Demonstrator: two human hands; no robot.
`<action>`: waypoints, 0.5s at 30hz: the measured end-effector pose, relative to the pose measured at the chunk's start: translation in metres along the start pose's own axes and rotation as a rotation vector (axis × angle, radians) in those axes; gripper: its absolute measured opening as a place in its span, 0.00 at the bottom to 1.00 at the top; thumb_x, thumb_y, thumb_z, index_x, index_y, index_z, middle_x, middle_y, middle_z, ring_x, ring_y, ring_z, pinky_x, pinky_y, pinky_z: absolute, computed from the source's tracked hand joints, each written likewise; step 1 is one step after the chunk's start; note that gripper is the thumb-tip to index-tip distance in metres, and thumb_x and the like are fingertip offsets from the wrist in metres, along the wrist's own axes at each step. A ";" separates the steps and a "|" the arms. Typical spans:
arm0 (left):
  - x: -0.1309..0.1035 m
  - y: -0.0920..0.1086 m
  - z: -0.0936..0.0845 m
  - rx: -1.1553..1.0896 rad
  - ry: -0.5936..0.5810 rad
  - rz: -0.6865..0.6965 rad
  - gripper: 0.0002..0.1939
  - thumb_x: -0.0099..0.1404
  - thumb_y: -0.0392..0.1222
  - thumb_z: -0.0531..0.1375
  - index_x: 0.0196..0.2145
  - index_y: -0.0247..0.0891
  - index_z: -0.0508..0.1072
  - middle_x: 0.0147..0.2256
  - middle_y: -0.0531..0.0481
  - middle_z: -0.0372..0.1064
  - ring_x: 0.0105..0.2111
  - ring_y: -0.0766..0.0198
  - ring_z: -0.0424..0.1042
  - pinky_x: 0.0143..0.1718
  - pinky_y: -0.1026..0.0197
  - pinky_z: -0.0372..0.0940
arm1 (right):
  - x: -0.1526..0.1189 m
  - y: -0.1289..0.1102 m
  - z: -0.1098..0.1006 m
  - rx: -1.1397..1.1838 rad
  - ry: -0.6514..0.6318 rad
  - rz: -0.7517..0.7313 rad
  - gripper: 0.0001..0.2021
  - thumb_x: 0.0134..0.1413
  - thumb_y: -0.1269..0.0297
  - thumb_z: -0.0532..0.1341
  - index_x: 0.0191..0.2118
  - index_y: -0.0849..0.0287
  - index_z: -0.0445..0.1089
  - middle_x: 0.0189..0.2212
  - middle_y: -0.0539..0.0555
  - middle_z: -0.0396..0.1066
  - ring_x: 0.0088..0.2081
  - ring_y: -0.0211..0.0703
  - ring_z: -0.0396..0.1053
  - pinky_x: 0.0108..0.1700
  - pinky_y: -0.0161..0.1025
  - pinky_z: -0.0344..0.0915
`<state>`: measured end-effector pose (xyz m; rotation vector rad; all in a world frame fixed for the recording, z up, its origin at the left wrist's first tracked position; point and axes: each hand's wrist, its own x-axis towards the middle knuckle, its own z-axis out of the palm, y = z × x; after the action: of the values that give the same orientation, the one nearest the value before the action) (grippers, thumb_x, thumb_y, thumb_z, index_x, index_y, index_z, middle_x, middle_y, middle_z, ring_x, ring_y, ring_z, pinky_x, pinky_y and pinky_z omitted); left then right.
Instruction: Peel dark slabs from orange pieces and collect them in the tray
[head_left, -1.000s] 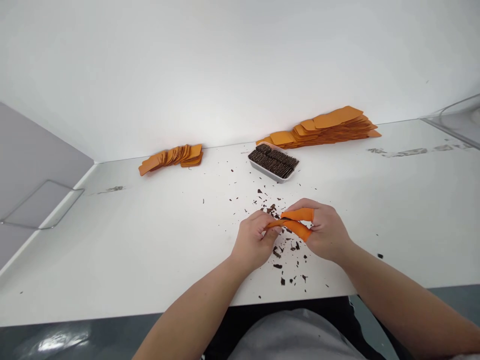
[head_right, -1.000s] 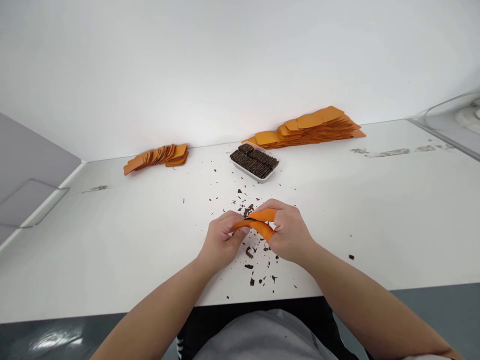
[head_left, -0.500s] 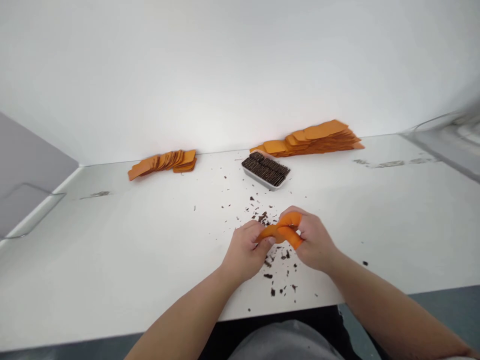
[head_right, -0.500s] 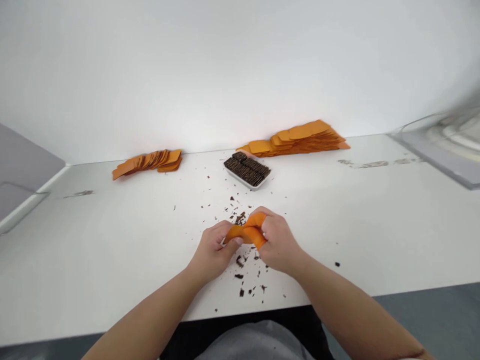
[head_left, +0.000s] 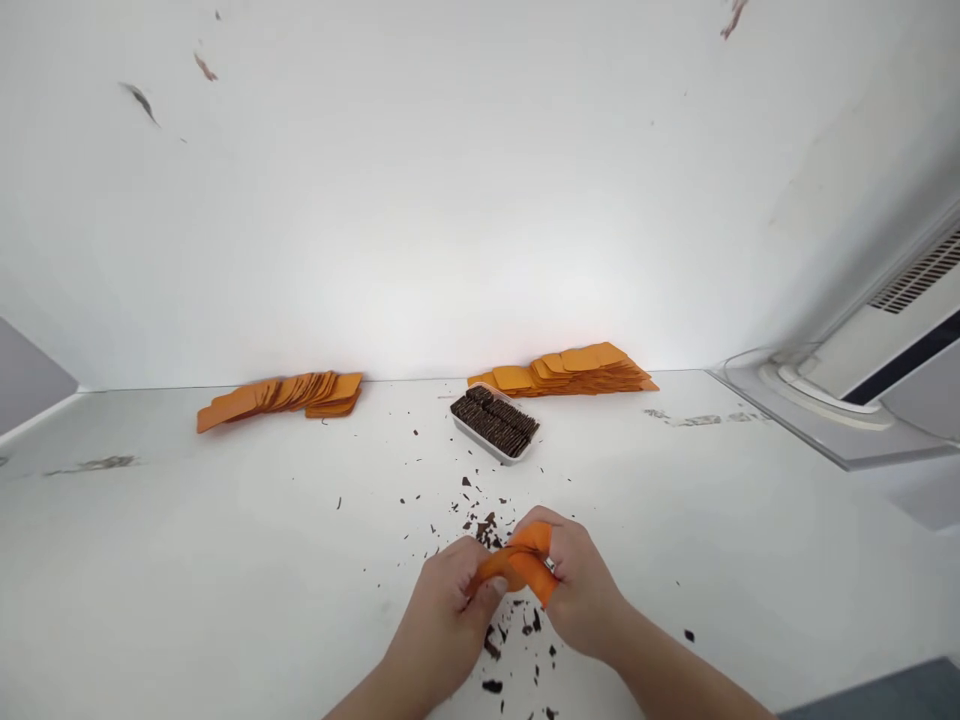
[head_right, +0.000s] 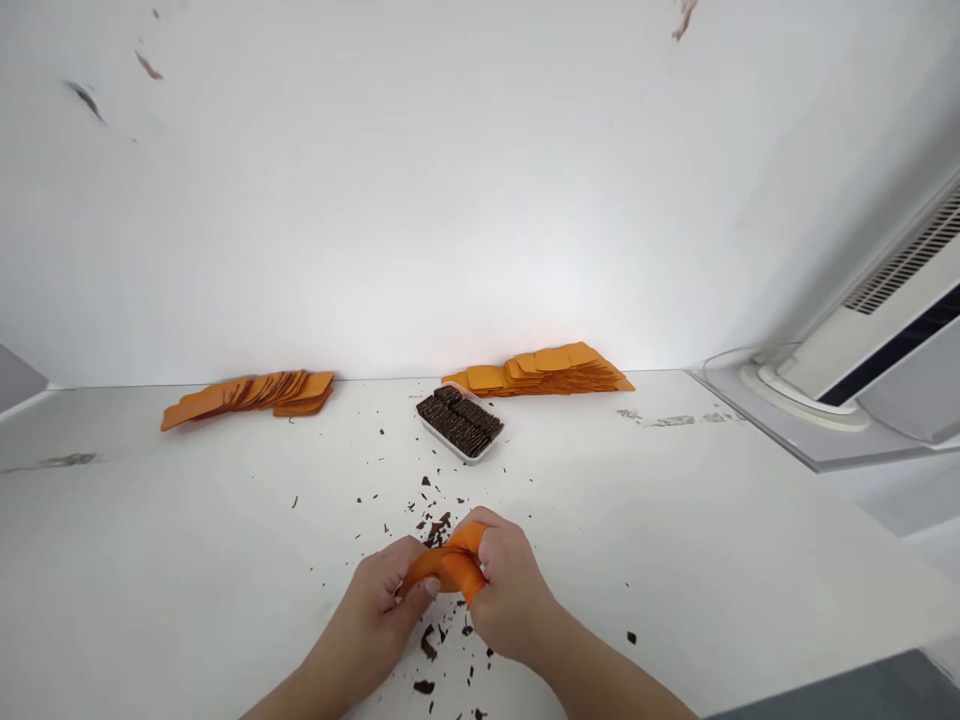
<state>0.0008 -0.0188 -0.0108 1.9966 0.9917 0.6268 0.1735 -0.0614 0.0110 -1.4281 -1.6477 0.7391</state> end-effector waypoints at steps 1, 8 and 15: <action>0.000 0.000 0.000 0.008 -0.006 -0.012 0.10 0.65 0.40 0.52 0.26 0.38 0.65 0.28 0.51 0.64 0.29 0.61 0.63 0.30 0.61 0.57 | 0.000 0.000 0.000 -0.003 0.003 -0.003 0.08 0.56 0.70 0.56 0.29 0.57 0.70 0.32 0.52 0.68 0.30 0.40 0.67 0.31 0.38 0.65; 0.001 0.003 0.000 0.028 -0.024 -0.017 0.08 0.63 0.38 0.52 0.25 0.38 0.62 0.28 0.52 0.64 0.29 0.62 0.63 0.31 0.61 0.57 | 0.002 0.001 -0.004 -0.014 0.049 -0.079 0.08 0.55 0.69 0.56 0.29 0.57 0.72 0.31 0.53 0.70 0.29 0.41 0.68 0.30 0.38 0.65; 0.001 0.003 -0.002 -0.074 0.000 -0.021 0.10 0.65 0.41 0.52 0.26 0.38 0.62 0.26 0.53 0.62 0.27 0.64 0.62 0.29 0.62 0.56 | 0.001 0.007 -0.003 0.088 0.116 0.031 0.08 0.55 0.62 0.59 0.29 0.58 0.73 0.30 0.53 0.71 0.30 0.42 0.69 0.34 0.42 0.68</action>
<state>0.0013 -0.0185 -0.0074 1.9195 0.9745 0.6433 0.1795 -0.0590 0.0073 -1.4108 -1.4900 0.7232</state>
